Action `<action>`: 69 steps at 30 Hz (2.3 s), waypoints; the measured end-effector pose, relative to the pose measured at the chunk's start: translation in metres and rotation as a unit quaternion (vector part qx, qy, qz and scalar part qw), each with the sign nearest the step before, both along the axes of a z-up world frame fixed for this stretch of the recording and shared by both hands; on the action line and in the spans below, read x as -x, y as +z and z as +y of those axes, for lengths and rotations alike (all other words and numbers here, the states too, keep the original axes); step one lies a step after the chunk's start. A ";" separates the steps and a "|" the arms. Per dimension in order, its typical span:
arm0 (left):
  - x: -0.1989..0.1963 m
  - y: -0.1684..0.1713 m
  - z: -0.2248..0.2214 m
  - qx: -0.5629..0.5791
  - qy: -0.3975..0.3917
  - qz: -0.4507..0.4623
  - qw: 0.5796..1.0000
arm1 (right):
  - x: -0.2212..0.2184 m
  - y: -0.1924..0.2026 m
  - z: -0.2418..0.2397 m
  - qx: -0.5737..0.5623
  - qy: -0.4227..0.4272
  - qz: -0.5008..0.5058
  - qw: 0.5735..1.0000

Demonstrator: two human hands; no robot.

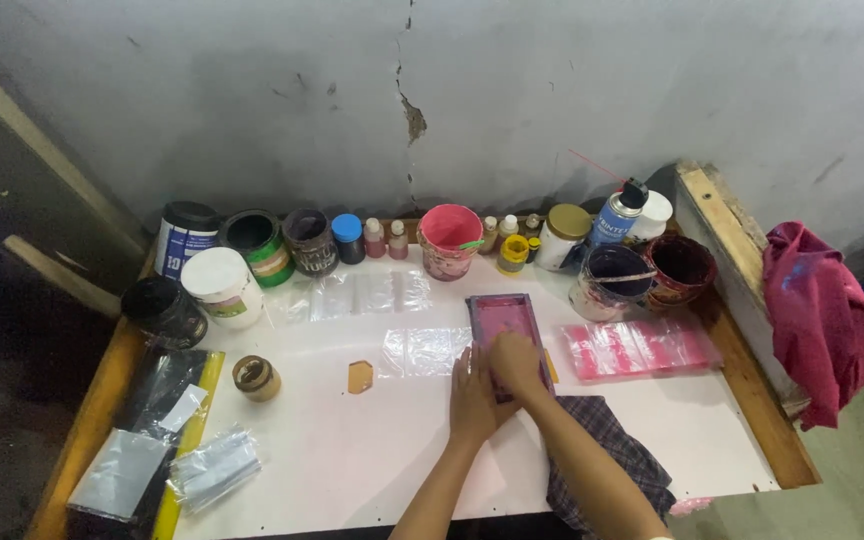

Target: Organizing small plastic bags by folding and stacking them, followed by applying a substance to a screen printing frame using a small tool.

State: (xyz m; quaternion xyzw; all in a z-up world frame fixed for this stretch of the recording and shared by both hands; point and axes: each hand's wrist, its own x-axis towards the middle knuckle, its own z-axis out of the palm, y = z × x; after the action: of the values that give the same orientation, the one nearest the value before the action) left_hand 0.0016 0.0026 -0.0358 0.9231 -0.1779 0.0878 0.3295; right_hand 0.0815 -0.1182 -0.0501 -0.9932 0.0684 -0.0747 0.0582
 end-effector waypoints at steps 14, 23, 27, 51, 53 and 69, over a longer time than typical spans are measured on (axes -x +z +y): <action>0.001 0.016 0.000 0.020 0.000 0.003 1.000 | -0.031 0.001 -0.019 -0.073 -0.027 0.054 0.996; 0.009 0.053 0.007 0.009 -0.016 0.071 0.997 | -0.046 0.022 -0.030 -0.118 -0.057 0.074 0.989; 0.010 0.053 0.007 -0.013 -0.015 0.093 0.995 | -0.051 0.026 -0.022 -0.139 -0.057 0.109 0.983; -0.003 0.014 -0.003 -0.052 -0.015 0.052 0.997 | 0.036 0.012 -0.035 -0.048 0.130 0.044 0.989; -0.001 0.020 -0.002 -0.047 -0.019 0.075 0.996 | 0.051 0.017 -0.034 -0.066 0.114 0.067 0.989; -0.061 -0.023 0.012 -0.013 0.033 0.019 0.999 | 0.060 0.032 -0.032 -0.066 0.090 0.081 0.990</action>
State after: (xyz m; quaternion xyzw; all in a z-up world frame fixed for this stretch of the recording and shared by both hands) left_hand 0.0625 0.0143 -0.0591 0.9340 -0.1423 0.0786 0.3182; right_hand 0.0218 -0.1505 -0.0183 -0.9921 -0.0125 0.0166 0.1239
